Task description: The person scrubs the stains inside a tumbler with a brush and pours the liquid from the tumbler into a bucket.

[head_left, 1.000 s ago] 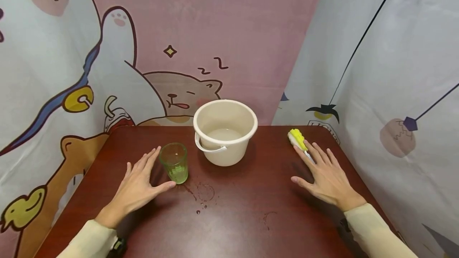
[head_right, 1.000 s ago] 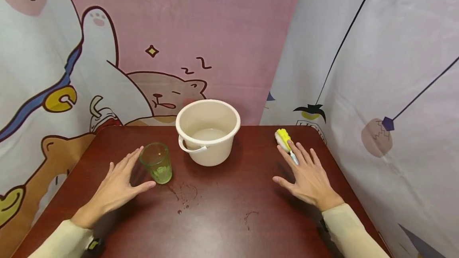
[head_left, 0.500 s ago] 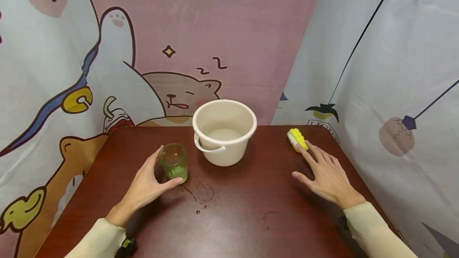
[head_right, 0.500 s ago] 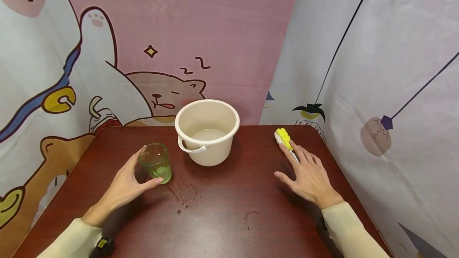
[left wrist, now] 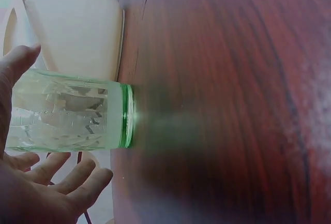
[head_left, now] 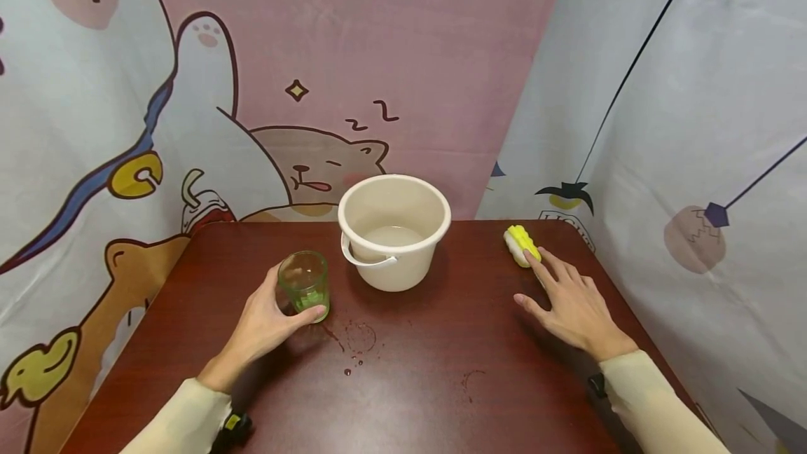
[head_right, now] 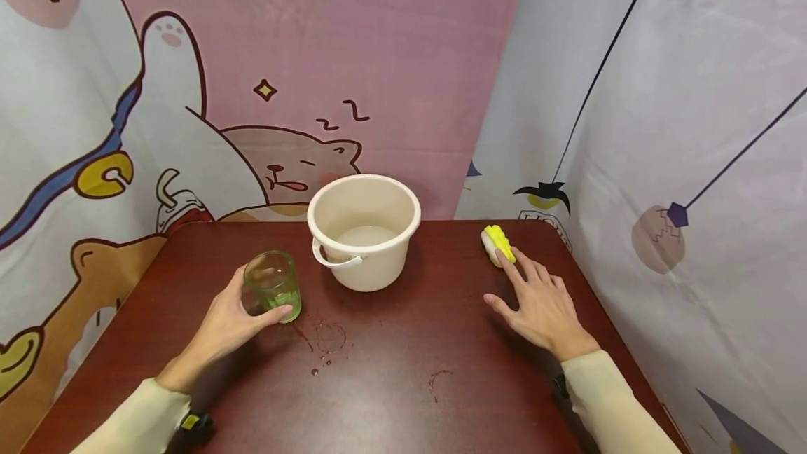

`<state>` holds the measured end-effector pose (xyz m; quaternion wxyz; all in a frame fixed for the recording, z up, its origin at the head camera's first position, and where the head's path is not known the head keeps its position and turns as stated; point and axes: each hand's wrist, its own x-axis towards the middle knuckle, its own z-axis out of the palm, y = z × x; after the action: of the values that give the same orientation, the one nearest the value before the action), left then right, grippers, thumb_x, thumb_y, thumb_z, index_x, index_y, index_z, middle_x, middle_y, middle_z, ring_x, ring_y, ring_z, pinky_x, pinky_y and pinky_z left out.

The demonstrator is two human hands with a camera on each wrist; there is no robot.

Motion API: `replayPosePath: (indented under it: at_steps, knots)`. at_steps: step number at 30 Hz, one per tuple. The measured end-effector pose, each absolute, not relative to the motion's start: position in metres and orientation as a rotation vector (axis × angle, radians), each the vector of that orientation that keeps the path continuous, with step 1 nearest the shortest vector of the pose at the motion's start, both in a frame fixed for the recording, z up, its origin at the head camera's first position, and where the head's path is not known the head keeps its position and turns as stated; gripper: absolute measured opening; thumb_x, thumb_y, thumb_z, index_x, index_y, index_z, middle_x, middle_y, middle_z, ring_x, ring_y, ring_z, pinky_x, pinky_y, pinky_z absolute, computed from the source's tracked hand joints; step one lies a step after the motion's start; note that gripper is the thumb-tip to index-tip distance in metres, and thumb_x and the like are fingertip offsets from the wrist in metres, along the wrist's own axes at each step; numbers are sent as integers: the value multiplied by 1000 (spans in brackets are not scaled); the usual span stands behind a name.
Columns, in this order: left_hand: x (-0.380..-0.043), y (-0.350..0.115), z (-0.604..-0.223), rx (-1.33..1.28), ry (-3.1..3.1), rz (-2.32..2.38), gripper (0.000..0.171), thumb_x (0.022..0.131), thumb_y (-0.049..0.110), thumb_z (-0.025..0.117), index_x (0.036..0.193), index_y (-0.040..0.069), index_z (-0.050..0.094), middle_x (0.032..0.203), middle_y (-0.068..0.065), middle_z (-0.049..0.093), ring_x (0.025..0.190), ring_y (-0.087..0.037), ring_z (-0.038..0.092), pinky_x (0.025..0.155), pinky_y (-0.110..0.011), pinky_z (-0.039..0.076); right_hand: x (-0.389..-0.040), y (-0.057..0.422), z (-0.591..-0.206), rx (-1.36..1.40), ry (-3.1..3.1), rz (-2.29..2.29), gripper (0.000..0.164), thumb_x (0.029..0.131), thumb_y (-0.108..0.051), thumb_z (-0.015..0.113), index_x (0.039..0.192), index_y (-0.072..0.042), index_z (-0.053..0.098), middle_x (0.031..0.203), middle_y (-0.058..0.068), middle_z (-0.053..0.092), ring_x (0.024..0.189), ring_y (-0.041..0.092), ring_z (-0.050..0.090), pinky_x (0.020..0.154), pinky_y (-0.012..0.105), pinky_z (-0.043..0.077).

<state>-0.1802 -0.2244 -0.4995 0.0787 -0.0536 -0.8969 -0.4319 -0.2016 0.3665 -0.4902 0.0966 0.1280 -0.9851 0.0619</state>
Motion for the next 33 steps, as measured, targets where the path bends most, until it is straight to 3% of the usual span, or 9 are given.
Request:
replayPosePath:
  at_steps: [13, 20, 29, 33]
  knots:
    - [-182, -220, -502, -125, -2644, -1422, 96, 91, 43, 103, 167, 19, 50, 150, -16, 74, 124, -39, 83, 100, -50, 71, -205, 370, -491, 317, -2942, 263, 94, 112, -73, 62, 186, -26, 30, 187, 20, 35, 159, 54, 46, 105, 76, 48]
    - [-183, -220, -506, -185, -2590, -1394, 86, 92, 31, 103, 163, 18, 57, 147, -12, 78, 126, -35, 83, 102, -49, 70, -208, 370, -491, 299, -2956, 273, 95, 112, -73, 62, 186, -22, 31, 187, 22, 35, 159, 54, 46, 107, 76, 47]
    - [-184, -220, -506, -150, -2630, -1346, 84, 91, 34, 104, 159, 18, 57, 133, -15, 82, 114, -32, 84, 93, -40, 70, -214, 373, -495, 280, -2974, 269, 93, 112, -67, 66, 184, -17, 34, 184, 25, 37, 158, 55, 46, 108, 78, 47]
    - [-183, -218, -505, -157, -2637, -1359, 85, 90, 33, 104, 159, 17, 57, 133, -15, 82, 118, -32, 82, 95, -42, 70, -215, 374, -497, 272, -2980, 278, 93, 112, -65, 67, 183, -16, 35, 183, 26, 38, 156, 56, 47, 107, 79, 47]
